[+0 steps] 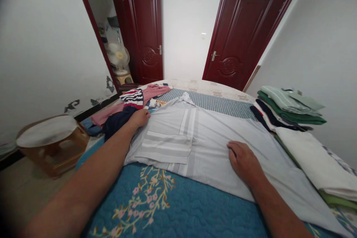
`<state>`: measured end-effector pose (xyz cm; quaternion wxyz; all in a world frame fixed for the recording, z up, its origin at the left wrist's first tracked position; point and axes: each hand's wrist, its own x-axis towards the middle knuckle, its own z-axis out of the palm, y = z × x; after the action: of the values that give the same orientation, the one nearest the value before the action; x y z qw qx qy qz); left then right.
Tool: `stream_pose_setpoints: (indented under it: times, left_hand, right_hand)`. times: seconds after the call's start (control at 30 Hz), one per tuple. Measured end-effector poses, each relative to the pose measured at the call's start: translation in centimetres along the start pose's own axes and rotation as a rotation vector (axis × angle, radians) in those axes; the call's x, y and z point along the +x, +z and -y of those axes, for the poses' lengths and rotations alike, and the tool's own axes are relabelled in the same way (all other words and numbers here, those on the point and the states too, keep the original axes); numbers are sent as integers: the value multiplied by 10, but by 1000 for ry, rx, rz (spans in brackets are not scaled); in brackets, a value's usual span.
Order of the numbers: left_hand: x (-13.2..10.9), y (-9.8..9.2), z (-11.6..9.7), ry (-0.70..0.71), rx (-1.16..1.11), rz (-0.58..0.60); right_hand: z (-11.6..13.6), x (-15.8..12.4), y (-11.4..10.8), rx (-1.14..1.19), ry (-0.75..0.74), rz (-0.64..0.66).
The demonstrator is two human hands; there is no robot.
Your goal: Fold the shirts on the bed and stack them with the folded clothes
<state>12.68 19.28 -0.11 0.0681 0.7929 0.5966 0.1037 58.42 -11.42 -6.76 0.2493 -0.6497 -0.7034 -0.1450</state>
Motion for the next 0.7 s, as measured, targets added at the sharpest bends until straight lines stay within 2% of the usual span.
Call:
stream_pose_setpoints:
  times: [0.2,0.3,0.4,0.5,0.6,0.7]
  left_hand:
    - [0,-3,1,-9,20,4]
    - [-5,-8,-1,24,67,-42]
    - [-10,-16,-7,170,131,-104]
    - [-13,-19,-22,365,68,-125]
    - [-17,-8,-40,561,-32,-60]
    - [-19,15,-47,603,33,56]
  right_hand:
    - [0,2,-5,24,55,37]
    - [7,5,-8,1,86,32]
    - [12,8,-9,-37,98,38]
    - [13,10,-9,-62,84,42]
    - [15,11,-9,-87,86,50]
    - [18,11,-11,-135,148,100]
